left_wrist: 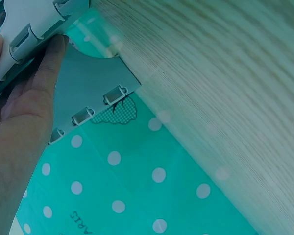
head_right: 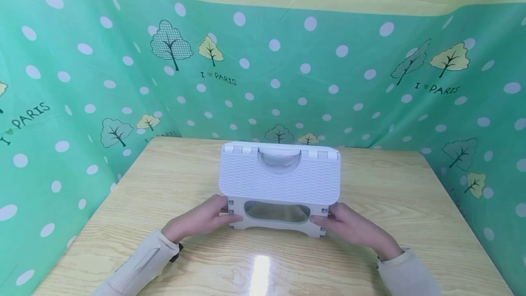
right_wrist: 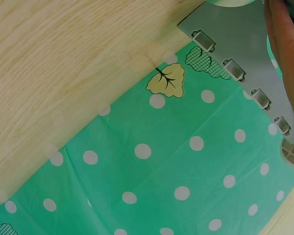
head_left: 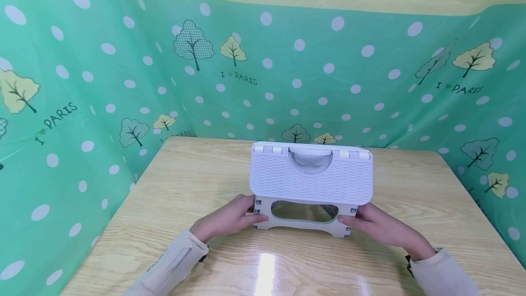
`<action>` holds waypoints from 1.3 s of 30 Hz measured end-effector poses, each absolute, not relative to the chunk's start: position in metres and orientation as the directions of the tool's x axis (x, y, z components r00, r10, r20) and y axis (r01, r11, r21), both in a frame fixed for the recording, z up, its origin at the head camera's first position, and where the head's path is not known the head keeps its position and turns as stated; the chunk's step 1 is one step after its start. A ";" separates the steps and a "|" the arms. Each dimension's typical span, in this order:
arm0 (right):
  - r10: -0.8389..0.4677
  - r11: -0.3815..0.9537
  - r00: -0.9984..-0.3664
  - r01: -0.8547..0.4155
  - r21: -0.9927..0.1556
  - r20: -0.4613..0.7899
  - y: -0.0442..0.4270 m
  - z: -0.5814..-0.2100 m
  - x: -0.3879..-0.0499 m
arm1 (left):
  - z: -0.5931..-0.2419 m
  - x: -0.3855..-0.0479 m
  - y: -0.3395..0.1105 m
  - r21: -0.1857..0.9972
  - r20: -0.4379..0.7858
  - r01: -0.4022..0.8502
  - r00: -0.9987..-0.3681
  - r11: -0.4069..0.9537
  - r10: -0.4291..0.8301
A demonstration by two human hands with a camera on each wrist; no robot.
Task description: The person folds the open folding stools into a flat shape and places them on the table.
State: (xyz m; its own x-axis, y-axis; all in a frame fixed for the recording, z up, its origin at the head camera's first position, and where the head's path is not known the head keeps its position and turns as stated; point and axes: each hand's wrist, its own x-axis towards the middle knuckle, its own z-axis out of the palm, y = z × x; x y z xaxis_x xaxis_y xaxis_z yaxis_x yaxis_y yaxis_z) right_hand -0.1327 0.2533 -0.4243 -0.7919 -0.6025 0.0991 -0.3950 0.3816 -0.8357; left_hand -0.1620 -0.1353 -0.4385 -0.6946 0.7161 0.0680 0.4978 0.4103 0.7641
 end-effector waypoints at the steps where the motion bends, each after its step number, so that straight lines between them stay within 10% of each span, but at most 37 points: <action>1: -0.602 0.383 -0.792 -0.395 -0.835 0.098 0.253 -0.424 -0.133 | -0.438 -0.162 -0.135 0.765 0.064 0.494 -0.697 0.413 0.715; 39: -0.610 0.364 -0.787 -0.386 -0.847 0.097 0.253 -0.424 -0.133 | -0.440 -0.163 -0.135 0.765 0.063 0.495 -0.695 0.412 0.717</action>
